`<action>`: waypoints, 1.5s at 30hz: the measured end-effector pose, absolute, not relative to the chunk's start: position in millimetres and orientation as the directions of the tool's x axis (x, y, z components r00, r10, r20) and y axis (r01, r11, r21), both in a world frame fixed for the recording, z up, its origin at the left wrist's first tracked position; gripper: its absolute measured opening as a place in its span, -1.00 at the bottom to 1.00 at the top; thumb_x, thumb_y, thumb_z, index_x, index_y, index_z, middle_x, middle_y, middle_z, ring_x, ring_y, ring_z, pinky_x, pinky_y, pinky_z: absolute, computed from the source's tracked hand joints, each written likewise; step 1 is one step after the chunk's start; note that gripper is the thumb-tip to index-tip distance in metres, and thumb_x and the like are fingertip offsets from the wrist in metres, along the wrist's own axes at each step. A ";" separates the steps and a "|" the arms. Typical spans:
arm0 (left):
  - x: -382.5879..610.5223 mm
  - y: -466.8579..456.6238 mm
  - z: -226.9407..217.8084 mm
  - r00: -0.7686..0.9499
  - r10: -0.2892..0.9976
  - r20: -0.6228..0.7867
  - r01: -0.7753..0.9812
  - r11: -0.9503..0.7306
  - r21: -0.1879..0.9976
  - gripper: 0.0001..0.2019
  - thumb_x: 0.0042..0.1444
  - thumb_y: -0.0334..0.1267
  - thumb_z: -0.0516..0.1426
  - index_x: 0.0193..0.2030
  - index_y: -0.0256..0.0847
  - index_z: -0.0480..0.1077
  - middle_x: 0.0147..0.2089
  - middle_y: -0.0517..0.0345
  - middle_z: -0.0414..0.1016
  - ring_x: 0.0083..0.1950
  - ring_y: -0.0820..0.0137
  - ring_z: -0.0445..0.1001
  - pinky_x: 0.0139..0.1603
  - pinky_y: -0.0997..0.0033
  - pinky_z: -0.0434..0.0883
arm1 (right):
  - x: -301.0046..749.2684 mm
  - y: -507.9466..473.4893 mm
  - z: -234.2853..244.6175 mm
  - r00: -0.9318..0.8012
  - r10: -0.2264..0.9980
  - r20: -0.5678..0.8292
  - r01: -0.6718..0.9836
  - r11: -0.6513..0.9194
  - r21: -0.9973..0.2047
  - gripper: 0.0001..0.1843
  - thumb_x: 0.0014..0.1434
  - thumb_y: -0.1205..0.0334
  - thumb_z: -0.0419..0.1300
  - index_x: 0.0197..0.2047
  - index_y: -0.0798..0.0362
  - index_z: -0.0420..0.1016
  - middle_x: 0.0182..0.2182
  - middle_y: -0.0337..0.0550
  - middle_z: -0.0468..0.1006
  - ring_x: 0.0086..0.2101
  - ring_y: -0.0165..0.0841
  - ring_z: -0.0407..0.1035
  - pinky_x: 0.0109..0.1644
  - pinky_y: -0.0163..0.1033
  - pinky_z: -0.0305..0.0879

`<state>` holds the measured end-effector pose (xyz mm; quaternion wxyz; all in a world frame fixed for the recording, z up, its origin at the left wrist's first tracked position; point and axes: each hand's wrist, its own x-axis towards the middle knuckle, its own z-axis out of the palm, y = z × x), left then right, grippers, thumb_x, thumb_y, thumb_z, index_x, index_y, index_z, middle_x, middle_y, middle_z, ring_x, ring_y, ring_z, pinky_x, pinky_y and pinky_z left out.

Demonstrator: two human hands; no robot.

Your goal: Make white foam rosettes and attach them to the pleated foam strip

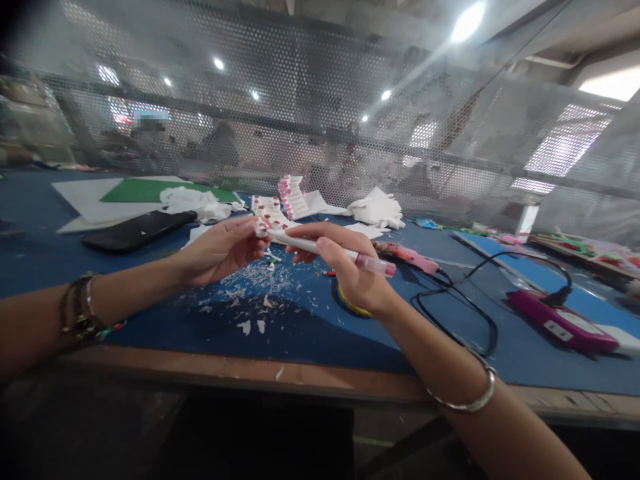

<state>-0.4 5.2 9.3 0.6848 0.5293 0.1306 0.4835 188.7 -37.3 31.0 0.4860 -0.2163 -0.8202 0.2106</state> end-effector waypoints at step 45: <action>-1.1 1.6 7.9 0.557 0.742 0.372 -0.488 -0.070 0.870 -0.93 0.02 -0.40 0.06 -0.40 -0.27 0.35 -0.56 0.25 0.32 -0.53 0.61 0.27 -0.45 0.63 0.26 | 191.4 -38.2 33.6 -0.446 0.518 0.730 0.195 0.852 -0.486 -0.72 0.10 0.25 -0.06 -0.30 0.11 0.46 -0.42 -0.17 0.52 -0.41 -0.42 0.39 -0.38 -0.31 0.30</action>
